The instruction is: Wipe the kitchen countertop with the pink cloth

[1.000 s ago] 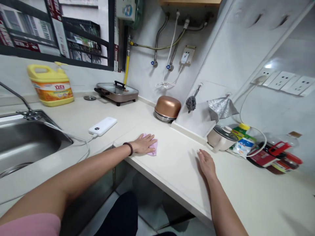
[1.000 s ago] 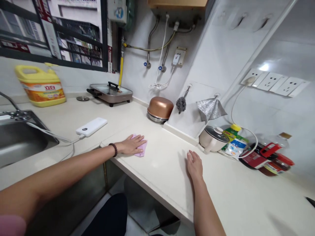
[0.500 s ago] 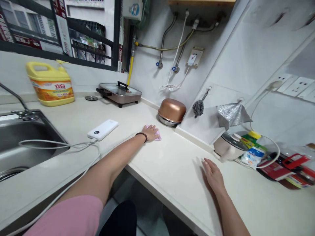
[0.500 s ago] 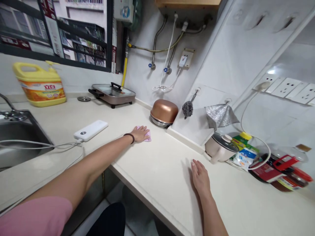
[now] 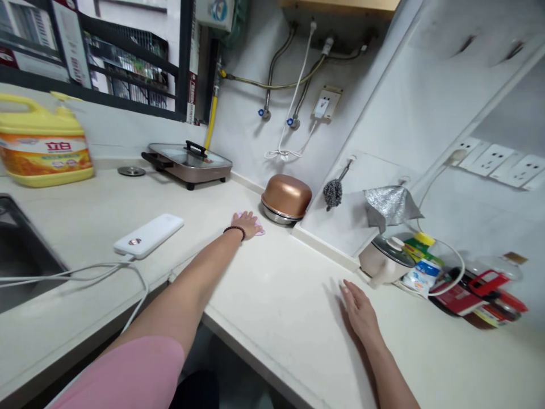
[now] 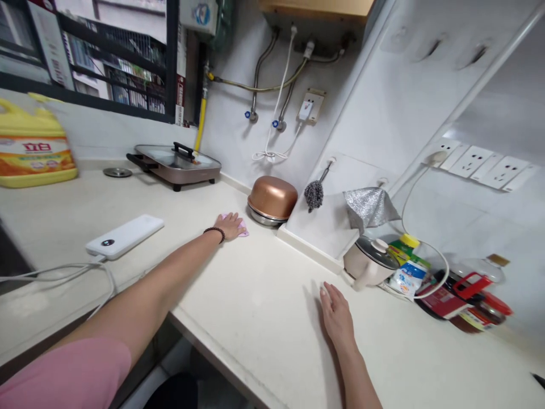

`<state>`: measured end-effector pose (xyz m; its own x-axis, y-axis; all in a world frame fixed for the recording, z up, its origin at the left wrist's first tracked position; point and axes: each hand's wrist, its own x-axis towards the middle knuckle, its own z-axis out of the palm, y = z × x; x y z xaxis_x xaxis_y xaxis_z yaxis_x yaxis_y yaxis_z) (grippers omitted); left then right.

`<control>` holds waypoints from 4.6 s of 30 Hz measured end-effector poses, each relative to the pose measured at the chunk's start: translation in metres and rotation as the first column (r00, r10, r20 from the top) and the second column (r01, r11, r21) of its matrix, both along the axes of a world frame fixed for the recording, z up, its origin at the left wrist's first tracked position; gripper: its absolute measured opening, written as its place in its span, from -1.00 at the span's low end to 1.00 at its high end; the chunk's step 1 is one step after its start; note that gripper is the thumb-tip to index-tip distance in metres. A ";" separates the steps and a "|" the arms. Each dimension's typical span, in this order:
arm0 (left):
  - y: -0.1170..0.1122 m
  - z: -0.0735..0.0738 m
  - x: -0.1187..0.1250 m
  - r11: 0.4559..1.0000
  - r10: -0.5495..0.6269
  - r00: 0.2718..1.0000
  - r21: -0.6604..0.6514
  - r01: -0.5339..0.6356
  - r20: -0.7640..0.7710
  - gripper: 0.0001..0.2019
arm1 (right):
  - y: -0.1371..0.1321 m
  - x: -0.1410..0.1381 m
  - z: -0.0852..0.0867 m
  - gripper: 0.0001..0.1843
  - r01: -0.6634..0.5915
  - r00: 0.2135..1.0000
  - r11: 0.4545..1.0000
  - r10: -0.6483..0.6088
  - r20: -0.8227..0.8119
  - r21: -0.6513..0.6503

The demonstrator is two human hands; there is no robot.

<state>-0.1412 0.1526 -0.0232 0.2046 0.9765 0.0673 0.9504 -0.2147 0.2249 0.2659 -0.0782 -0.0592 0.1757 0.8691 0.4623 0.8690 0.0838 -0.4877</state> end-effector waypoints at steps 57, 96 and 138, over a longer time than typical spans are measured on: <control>-0.277 -0.007 0.058 0.893 -0.448 0.892 -0.028 0.450 0.066 -0.26 | 0.000 -0.016 0.007 -0.24 0.014 0.998 0.999 -0.011 -0.055 0.051; -0.147 0.032 0.109 0.916 -0.399 0.789 0.153 0.372 0.467 -0.44 | -0.015 -0.025 0.016 -0.31 -0.014 0.996 0.997 0.020 -0.083 0.076; -0.131 0.045 0.094 0.956 -0.127 0.736 0.281 -0.089 0.665 -0.39 | -0.190 -0.046 0.031 -0.36 -0.145 0.837 0.841 0.385 0.389 -0.521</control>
